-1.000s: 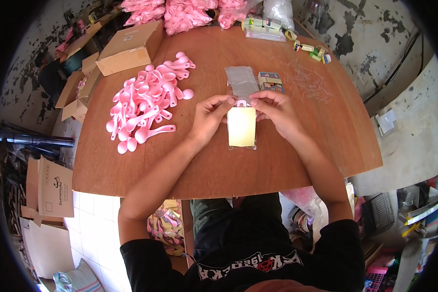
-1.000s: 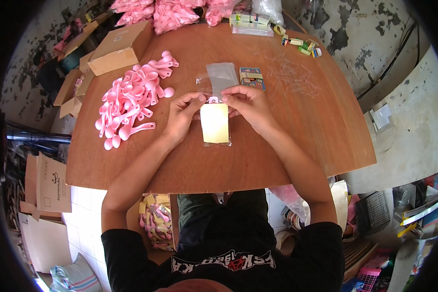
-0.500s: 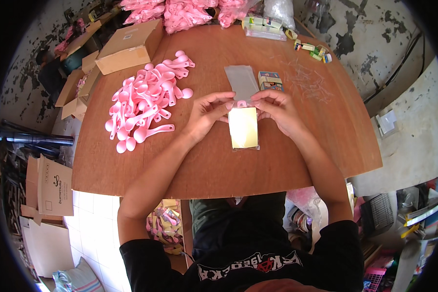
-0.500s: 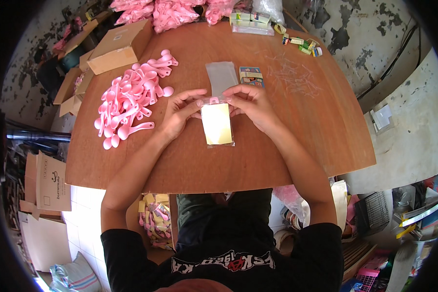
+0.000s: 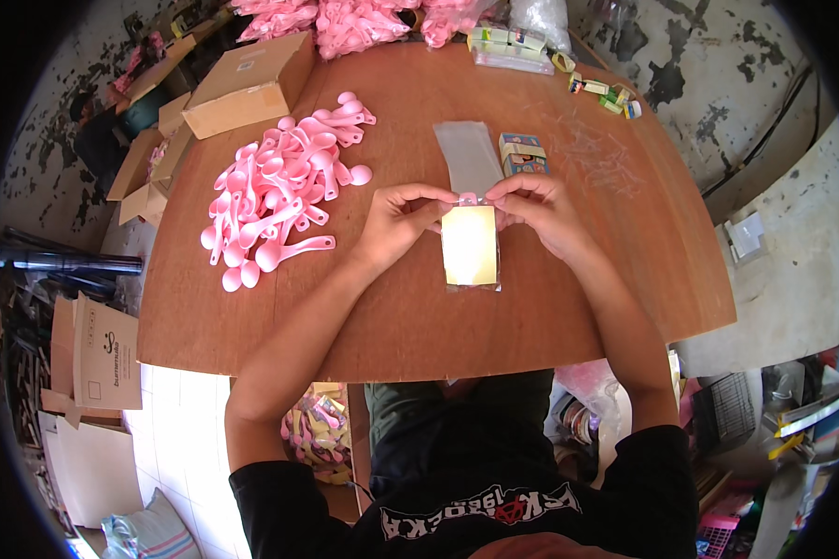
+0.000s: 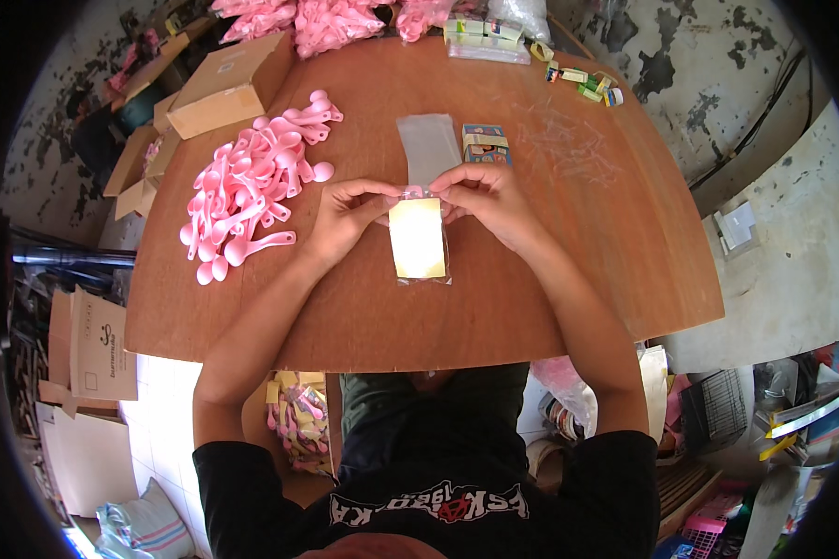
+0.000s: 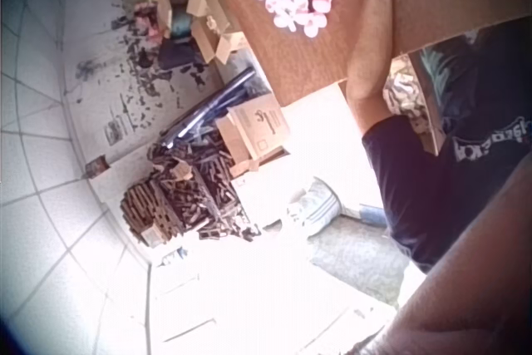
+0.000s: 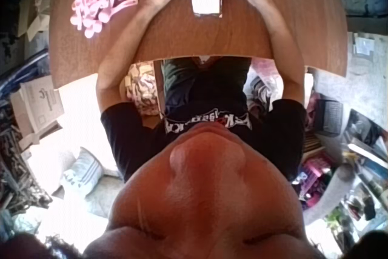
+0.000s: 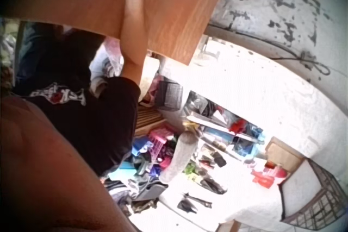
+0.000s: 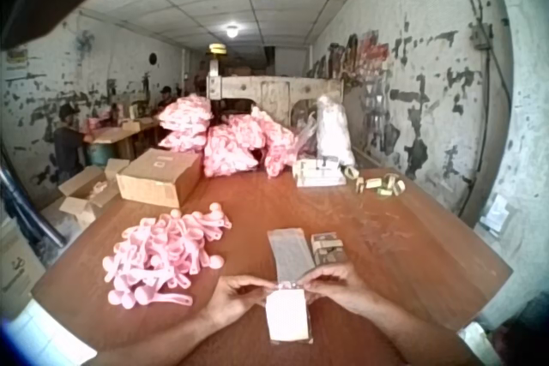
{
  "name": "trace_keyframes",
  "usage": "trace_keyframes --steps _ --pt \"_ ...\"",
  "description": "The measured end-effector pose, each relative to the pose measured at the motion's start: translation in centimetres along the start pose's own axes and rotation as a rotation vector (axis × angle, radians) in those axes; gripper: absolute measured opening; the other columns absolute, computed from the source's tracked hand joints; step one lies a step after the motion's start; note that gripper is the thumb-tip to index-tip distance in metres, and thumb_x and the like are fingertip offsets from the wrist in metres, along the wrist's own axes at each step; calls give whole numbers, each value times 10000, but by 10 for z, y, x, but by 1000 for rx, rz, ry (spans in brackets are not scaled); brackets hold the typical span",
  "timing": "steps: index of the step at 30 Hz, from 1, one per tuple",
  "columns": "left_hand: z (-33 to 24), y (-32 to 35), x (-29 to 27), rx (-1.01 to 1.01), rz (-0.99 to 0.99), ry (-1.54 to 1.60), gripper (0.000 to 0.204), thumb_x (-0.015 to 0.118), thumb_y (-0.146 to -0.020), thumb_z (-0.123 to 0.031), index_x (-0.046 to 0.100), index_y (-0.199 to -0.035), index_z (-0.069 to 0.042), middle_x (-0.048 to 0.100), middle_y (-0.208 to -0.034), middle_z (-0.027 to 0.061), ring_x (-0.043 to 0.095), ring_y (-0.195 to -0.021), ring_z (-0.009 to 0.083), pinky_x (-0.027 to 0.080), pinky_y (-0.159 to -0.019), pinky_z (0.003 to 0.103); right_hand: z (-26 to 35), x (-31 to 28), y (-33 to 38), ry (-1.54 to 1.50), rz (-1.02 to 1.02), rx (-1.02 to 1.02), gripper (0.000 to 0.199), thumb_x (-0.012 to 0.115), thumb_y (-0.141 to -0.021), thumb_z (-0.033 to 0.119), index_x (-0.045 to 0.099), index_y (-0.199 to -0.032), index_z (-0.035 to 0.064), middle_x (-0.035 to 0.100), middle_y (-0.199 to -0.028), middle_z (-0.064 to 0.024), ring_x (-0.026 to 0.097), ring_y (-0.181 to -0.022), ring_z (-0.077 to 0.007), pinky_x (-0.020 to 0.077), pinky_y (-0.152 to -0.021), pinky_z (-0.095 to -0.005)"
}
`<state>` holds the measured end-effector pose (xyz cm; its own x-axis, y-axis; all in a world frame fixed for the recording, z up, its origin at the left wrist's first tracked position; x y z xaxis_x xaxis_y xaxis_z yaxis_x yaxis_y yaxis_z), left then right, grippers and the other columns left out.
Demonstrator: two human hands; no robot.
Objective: The person repeatedly picks pink plastic spoons from a pile on a wooden table, places each spoon into a small clear plastic bag, and seals the bag. The person also handles small yellow paper inserts and colorful printed cards, placing them into the bags with the spoons. The process is repeated multiple times throughout the clip.
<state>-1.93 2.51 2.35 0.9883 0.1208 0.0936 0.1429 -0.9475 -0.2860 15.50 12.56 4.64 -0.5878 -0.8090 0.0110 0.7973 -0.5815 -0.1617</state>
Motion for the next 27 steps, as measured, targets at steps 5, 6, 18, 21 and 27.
trace_keyframes --steps 5,6,18,21,27 --pt "0 1 -1 20 12 3 125 614 -921 -44 700 -999 2 707 -982 113 675 -849 161 569 -693 296 4 1 0 101 4 -32 119 614 -899 13 684 -986 -30 693 -941 -110 669 -832 -165 560 -746 -308" --pt "-1 1 -2 28 30 17 128 604 -922 -40 698 -993 10 706 -979 119 676 -842 166 566 -700 302 5 2 0 157 20 -51 123 609 -897 2 685 -986 -34 694 -940 -110 668 -842 -161 553 -762 -304" --pt "2 1 2 -51 -28 7 144 682 -884 -70 680 -976 41 705 -939 125 683 -782 159 579 -657 276 4 7 3 271 -50 -50 174 729 -839 65 669 -974 -25 698 -864 -73 651 -783 -81 514 -693 -219" --pt "-1 -1 3 -29 -60 1 180 716 -845 -22 664 -1009 32 704 -929 117 684 -790 154 585 -663 277 5 8 5 236 1 -8 253 740 -827 59 634 -1048 -2 688 -880 -65 643 -797 -70 521 -695 -226" --pt "-24 -1 2 -5 4 13 318 717 -817 43 613 -1116 16 697 -960 115 679 -855 146 582 -718 275 13 7 2 61 26 -168 371 738 -831 84 565 -1150 8 616 -970 -53 638 -834 -103 532 -701 -246"
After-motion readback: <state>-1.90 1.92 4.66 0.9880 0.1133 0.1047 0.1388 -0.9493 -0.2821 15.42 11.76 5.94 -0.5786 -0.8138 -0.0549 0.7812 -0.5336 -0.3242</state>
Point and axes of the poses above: each hand's wrist, its own y-axis away from the middle knuckle, its own x-axis out of the palm, z = x × y, the point moved 5 cm from there along -y, towards the middle knuckle
